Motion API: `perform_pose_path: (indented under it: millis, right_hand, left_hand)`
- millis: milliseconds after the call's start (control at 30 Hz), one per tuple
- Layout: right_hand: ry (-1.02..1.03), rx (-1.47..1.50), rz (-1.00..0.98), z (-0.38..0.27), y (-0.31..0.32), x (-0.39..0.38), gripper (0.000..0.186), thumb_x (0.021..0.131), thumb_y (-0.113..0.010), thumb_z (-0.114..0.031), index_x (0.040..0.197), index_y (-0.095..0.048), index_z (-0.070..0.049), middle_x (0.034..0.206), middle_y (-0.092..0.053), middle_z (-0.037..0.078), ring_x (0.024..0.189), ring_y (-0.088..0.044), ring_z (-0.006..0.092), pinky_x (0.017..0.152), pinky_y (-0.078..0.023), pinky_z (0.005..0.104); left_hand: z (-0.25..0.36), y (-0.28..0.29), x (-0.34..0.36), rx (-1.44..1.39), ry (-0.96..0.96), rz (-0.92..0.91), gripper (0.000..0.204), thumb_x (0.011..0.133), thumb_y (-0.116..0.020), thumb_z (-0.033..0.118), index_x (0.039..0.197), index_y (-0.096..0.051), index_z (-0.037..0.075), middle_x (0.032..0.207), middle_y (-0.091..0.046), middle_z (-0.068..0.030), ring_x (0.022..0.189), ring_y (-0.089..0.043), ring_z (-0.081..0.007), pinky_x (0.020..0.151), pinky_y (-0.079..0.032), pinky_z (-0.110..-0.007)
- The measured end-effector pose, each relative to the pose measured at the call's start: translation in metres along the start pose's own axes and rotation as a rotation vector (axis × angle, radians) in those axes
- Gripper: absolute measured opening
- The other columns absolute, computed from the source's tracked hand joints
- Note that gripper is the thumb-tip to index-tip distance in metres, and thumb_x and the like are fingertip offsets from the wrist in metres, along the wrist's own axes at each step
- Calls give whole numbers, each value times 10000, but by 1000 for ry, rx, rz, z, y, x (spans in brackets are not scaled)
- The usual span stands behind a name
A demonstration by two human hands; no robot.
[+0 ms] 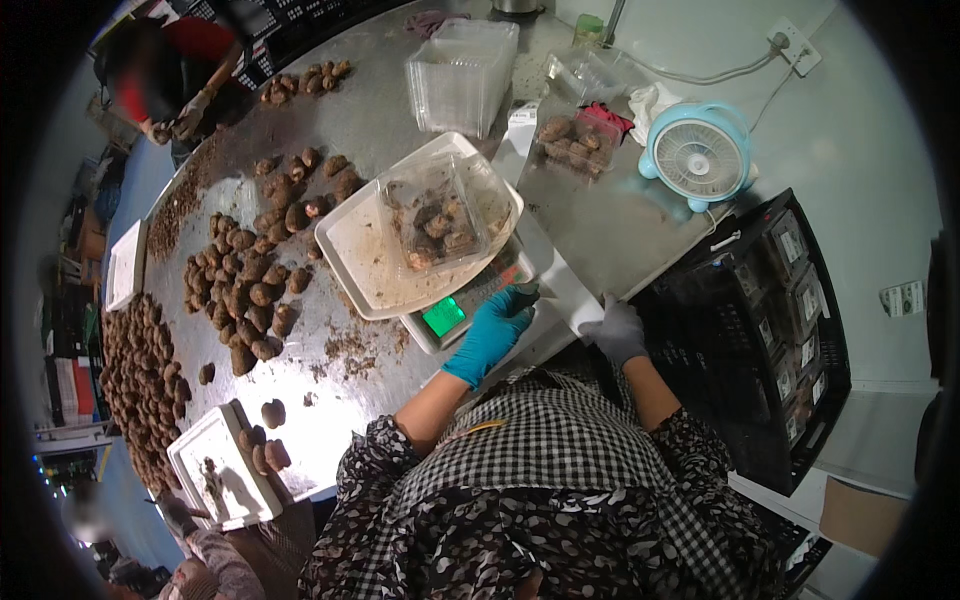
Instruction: The person picks brown root vegetables from a metal table, places them into a white tray on a digital scale, and then transfers them into a clear plastic container. The person repeats this process, filling multiple containers and placing them into a black crate.
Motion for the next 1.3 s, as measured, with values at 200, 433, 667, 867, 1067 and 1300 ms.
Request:
perform_pose_path:
  millis: [200,433,667,867,1067,1300]
  right_hand:
    - [135,869,-356,-10,-1,-38,366,791,-651,-117,1121,-553,7,966,-626,82,879,-601,181,829,-469,311]
    - [371,512,-793,-38,39,-90,410,829,-634,-262,1154,-573,-20,1016,-647,121,942,-600,194,864,-458,333]
    - [290,1681,-167,-6,46,36,545,890,-592,-352,1273,-417,-6,1094,-546,69,943,-554,172,818,-445,312]
    - [84,1507,-163,-84,43,70,426,843,-655,-288,1143,-528,-13,891,-553,19,771,-525,125,688,-439,284]
    - [-75,1719,-199,-65,7,85,240,812,-651,-140,1011,-611,-13,852,-604,31,688,-583,152,554,-464,285]
    - [54,1646,-493,-88,29,8,268,779,-678,-97,1025,-616,-10,955,-633,46,843,-605,140,742,-488,270]
  left_hand:
    - [-18,-23,22,86,230,77,371,857,-647,176,1177,-529,31,1097,-596,-58,979,-560,-154,885,-445,-301]
    - [-15,-59,50,-473,370,-116,246,830,-645,93,1068,-608,42,941,-655,-58,812,-615,-171,758,-498,-297]
    - [61,-58,-6,1466,-581,197,89,739,-577,69,819,-578,30,681,-564,-101,622,-591,-252,539,-452,-373]
    - [38,-46,-54,1464,-487,61,85,719,-565,75,795,-547,41,680,-563,-136,581,-579,-298,497,-455,-389]
    - [-1,-2,-84,1626,-185,-144,432,716,-572,99,1132,-532,-13,749,-589,-139,690,-605,-294,616,-472,-412]
    - [79,6,-58,351,-169,-279,694,817,-676,295,1361,-367,-5,1353,-434,-173,1238,-423,-221,1045,-326,-343]
Point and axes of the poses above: each hand's wrist, its own x-axis towards the middle knuckle, its own y-axis out of the back of the hand, z = x × y, the point moved 5 cm from there along x, towards the middle knuckle
